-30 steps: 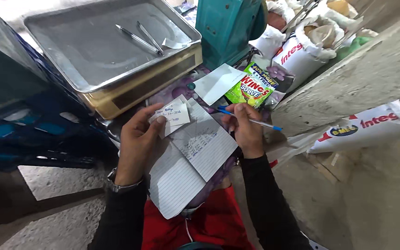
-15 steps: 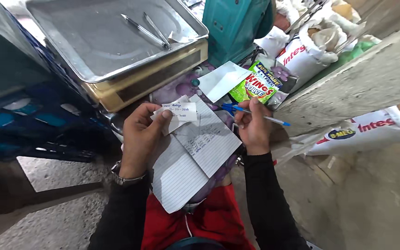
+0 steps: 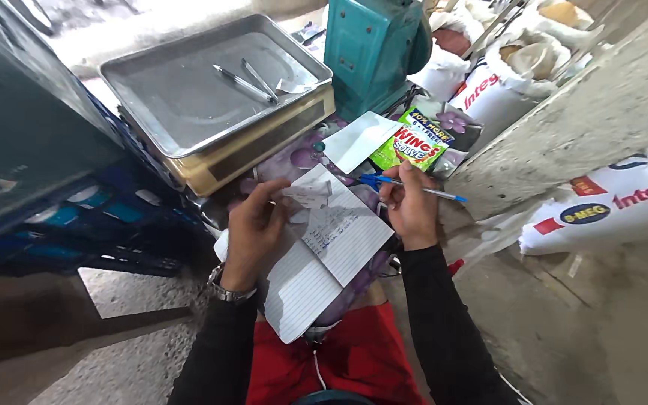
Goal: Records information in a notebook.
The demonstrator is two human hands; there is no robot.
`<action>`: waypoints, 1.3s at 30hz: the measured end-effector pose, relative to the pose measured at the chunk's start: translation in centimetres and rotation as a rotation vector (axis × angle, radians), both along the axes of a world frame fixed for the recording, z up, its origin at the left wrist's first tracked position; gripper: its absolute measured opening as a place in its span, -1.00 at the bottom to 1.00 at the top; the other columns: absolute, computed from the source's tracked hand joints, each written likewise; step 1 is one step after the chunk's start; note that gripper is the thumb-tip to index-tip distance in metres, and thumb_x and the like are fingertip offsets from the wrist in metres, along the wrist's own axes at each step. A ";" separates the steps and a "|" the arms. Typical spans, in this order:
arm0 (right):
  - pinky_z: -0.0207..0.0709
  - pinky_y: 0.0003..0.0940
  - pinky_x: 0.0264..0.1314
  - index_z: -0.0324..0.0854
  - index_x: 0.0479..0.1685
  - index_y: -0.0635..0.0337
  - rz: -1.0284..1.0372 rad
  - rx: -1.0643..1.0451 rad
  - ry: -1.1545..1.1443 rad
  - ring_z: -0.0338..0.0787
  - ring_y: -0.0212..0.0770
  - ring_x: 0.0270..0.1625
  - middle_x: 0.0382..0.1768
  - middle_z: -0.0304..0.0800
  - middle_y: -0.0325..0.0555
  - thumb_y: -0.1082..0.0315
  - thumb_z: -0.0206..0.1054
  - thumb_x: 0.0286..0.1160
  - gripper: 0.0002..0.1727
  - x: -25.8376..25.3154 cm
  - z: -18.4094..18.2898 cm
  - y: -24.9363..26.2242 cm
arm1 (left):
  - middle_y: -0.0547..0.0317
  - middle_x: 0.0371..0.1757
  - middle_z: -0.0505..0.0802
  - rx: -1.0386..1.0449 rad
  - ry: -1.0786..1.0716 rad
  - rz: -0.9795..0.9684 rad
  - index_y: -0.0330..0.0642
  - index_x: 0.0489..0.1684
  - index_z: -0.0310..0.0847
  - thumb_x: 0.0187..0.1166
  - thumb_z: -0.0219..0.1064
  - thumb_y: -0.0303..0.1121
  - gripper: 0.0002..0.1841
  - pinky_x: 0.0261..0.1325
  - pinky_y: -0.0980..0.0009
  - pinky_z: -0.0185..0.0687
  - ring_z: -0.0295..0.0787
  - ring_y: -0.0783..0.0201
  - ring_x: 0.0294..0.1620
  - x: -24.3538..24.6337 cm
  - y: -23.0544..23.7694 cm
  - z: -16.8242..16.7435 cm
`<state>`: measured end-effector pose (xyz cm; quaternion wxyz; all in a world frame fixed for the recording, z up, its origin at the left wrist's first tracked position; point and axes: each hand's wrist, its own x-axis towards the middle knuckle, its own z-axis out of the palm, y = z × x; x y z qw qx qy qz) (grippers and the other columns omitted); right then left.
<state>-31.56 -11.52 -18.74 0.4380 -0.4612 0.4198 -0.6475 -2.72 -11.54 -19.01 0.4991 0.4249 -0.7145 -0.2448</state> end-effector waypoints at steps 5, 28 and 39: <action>0.53 -0.57 -0.53 0.74 0.02 -0.03 -0.007 0.005 -0.015 0.59 -0.44 -0.58 -0.52 0.67 -0.28 -0.21 0.07 0.78 -0.50 -0.1 -0.2 -0.1 | 0.28 0.33 0.75 0.028 -0.219 -0.021 0.08 0.25 0.74 0.52 0.45 -0.24 -0.67 0.40 0.04 0.65 0.64 0.25 0.40 -0.3 -0.4 -0.3; 0.57 -0.58 -0.50 0.74 -0.01 0.03 -0.008 0.004 -0.020 0.62 -0.45 -0.56 -0.47 0.73 -0.27 -0.09 0.05 0.83 -0.54 -0.2 0.0 -0.3 | 0.22 -0.13 0.89 0.229 0.374 0.172 -0.05 0.17 0.72 0.64 0.42 -0.30 -0.78 -0.08 0.32 0.82 0.84 0.33 -0.21 0.6 -0.1 -0.2; 0.62 -0.55 -0.43 0.75 -0.03 0.01 -0.019 0.005 -0.029 0.66 -0.44 -0.50 -0.44 0.75 -0.29 -0.07 0.06 0.83 -0.56 -0.1 -0.1 -0.6 | 0.19 -0.10 0.88 0.213 0.436 0.164 -0.06 0.28 0.66 0.68 0.37 -0.30 -0.73 -0.04 0.31 0.82 0.84 0.30 -0.15 0.7 -0.1 -0.3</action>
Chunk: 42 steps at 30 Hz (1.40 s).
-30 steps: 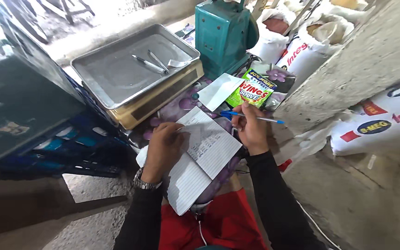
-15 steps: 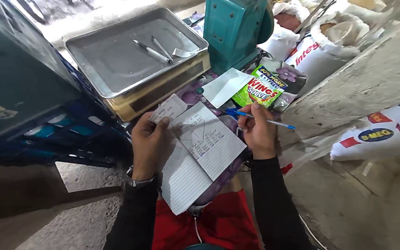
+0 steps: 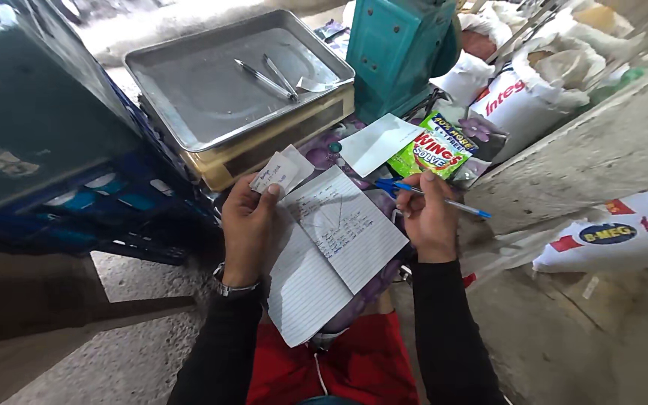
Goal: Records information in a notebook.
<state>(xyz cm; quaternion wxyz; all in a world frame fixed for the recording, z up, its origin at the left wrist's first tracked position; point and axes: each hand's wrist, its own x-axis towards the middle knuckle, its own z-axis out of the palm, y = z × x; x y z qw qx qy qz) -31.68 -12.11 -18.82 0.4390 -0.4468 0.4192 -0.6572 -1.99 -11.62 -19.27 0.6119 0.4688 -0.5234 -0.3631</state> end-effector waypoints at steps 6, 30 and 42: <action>0.61 -0.55 -0.43 0.74 -0.04 -0.01 0.017 0.001 0.010 0.65 -0.44 -0.51 -0.44 0.73 -0.30 -0.07 0.05 0.83 -0.57 -0.1 -0.1 -0.1 | 0.21 -0.18 0.85 0.041 -0.009 0.020 0.05 0.42 0.58 0.67 0.39 -0.29 -0.63 -0.23 0.39 0.79 0.79 0.34 -0.33 -0.3 0.4 0.3; 0.61 -0.54 -0.47 0.75 -0.08 0.06 -0.005 -0.009 -0.008 0.66 -0.41 -0.55 -0.48 0.74 -0.26 -0.03 0.07 0.84 -0.57 0.1 0.0 -0.4 | 0.21 -0.27 0.84 0.061 -0.062 0.016 0.04 0.27 0.67 0.74 0.30 -0.21 -0.75 -0.32 0.39 0.72 0.75 0.34 -0.40 -0.2 0.4 0.5; 0.62 -0.55 -0.46 0.75 -0.07 0.05 -0.003 -0.005 -0.009 0.66 -0.43 -0.55 -0.48 0.75 -0.27 -0.02 0.07 0.84 -0.58 0.1 0.0 -0.4 | 0.21 -0.33 0.82 0.078 -0.094 0.029 0.06 0.24 0.68 0.73 0.31 -0.18 -0.76 -0.42 0.39 0.67 0.71 0.33 -0.47 -0.2 0.7 0.4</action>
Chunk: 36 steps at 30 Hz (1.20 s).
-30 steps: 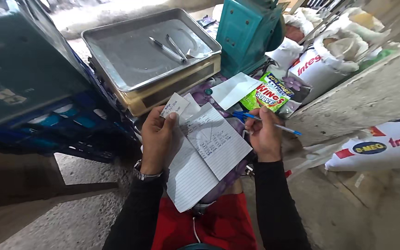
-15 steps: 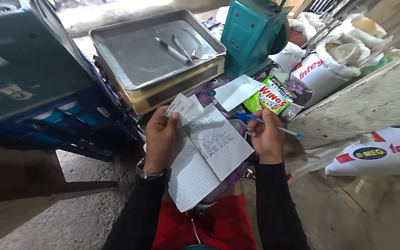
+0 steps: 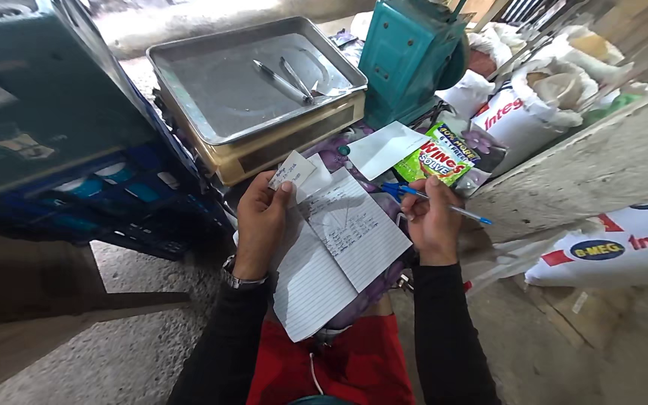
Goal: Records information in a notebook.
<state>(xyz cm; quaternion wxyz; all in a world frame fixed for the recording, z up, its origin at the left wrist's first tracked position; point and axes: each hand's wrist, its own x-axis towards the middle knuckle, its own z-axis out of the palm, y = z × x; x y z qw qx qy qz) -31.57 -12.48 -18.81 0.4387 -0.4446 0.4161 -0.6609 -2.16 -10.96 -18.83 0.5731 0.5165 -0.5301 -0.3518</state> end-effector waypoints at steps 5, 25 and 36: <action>0.62 -0.53 -0.45 0.75 -0.09 0.05 -0.002 -0.012 0.005 0.66 -0.42 -0.53 -0.48 0.73 -0.27 -0.02 0.07 0.84 -0.57 0.0 0.0 -0.1 | 0.20 -0.27 0.86 -0.007 0.022 -0.018 0.03 0.24 0.68 0.74 0.31 -0.20 -0.76 -0.34 0.37 0.74 0.77 0.32 -0.40 0.0 -0.3 0.1; 0.60 -0.54 -0.46 0.75 -0.06 0.06 -0.013 -0.008 0.008 0.65 -0.42 -0.54 -0.48 0.74 -0.26 -0.04 0.08 0.83 -0.57 0.0 -0.1 0.0 | 0.20 -0.33 0.85 -0.006 0.042 -0.046 0.02 0.23 0.71 0.63 0.44 -0.26 -0.73 -0.38 0.40 0.72 0.73 0.32 -0.47 0.0 -0.2 0.1; 0.61 -0.54 -0.46 0.75 -0.07 0.04 -0.008 -0.016 0.021 0.65 -0.42 -0.54 -0.48 0.74 -0.28 -0.04 0.08 0.84 -0.57 0.0 -0.1 0.0 | 0.18 -0.33 0.86 0.004 0.030 -0.055 0.02 0.18 0.73 0.57 0.50 -0.25 -0.72 -0.43 0.38 0.72 0.75 0.30 -0.48 0.0 0.0 0.1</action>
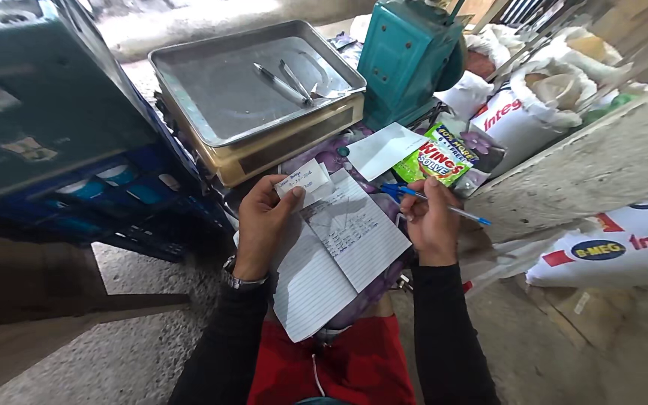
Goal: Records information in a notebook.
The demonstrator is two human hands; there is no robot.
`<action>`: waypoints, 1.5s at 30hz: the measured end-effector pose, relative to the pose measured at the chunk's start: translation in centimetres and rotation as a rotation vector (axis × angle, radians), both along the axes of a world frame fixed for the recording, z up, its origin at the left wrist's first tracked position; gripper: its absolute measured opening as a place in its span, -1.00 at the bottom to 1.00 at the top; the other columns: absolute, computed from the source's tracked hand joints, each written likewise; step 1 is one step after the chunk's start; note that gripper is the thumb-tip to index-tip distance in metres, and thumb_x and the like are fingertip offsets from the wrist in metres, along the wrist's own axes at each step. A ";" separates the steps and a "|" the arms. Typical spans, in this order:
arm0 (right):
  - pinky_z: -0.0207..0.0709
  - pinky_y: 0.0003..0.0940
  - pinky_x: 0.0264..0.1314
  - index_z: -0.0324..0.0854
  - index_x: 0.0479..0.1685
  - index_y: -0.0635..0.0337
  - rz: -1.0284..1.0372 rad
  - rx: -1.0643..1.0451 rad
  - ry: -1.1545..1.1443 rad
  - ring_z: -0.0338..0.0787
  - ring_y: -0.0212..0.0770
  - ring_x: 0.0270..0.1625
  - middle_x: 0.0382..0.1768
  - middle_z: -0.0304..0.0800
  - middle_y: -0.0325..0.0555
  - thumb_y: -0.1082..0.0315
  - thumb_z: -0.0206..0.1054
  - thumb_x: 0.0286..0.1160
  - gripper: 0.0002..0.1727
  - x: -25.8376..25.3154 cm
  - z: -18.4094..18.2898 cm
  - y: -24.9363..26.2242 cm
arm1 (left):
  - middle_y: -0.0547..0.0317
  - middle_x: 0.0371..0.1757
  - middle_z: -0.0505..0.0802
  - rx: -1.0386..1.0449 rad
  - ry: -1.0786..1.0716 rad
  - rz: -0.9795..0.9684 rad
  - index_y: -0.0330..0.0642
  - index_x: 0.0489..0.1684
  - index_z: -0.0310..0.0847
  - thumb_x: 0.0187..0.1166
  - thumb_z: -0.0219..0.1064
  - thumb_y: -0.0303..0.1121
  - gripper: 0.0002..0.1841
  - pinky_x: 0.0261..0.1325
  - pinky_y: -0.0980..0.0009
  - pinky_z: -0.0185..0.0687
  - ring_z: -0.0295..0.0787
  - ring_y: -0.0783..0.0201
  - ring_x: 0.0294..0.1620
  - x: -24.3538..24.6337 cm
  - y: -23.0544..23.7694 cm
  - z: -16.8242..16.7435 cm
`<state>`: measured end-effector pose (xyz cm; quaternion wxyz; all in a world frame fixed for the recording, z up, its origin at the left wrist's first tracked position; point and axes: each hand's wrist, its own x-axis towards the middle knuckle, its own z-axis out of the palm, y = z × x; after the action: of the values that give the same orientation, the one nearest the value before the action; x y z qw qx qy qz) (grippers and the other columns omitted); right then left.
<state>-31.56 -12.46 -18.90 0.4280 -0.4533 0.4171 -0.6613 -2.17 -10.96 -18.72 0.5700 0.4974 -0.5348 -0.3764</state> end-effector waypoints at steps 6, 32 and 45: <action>0.61 -0.54 -0.45 0.75 -0.07 0.05 -0.011 0.024 -0.002 0.65 -0.43 -0.53 -0.47 0.74 -0.28 -0.02 0.04 0.85 -0.57 0.1 0.2 0.0 | 0.21 -0.29 0.90 -0.005 -0.028 -0.004 0.06 0.17 0.73 0.57 0.51 -0.23 -0.73 -0.38 0.37 0.76 0.80 0.31 -0.45 0.0 0.0 0.1; 0.82 -0.26 0.03 0.72 0.33 0.10 0.050 -0.240 0.780 0.85 -0.28 0.01 0.07 0.84 -0.16 0.23 0.33 0.71 -0.67 3.5 3.5 0.8 | 0.33 -0.29 0.93 -0.007 -0.231 -0.082 0.15 0.08 0.77 0.44 0.62 -0.17 -0.71 -0.35 0.29 0.84 0.86 0.35 -0.41 -0.3 -0.8 -0.1; 0.73 -0.20 -0.20 0.80 -0.01 0.12 0.192 -0.135 0.897 0.77 -0.29 -0.32 -0.29 0.82 -0.19 0.22 0.40 0.59 -0.80 5.8 7.4 -6.1 | 0.29 -0.28 0.93 -0.031 -0.191 -0.118 0.10 0.09 0.78 0.47 0.59 -0.20 -0.73 -0.30 0.27 0.86 0.86 0.32 -0.39 0.0 -1.2 -0.3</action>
<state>-25.76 -18.56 -11.46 0.2338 -0.7581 0.4732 -0.3831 -2.21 -12.12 -19.00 0.5010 0.4898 -0.6207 -0.3519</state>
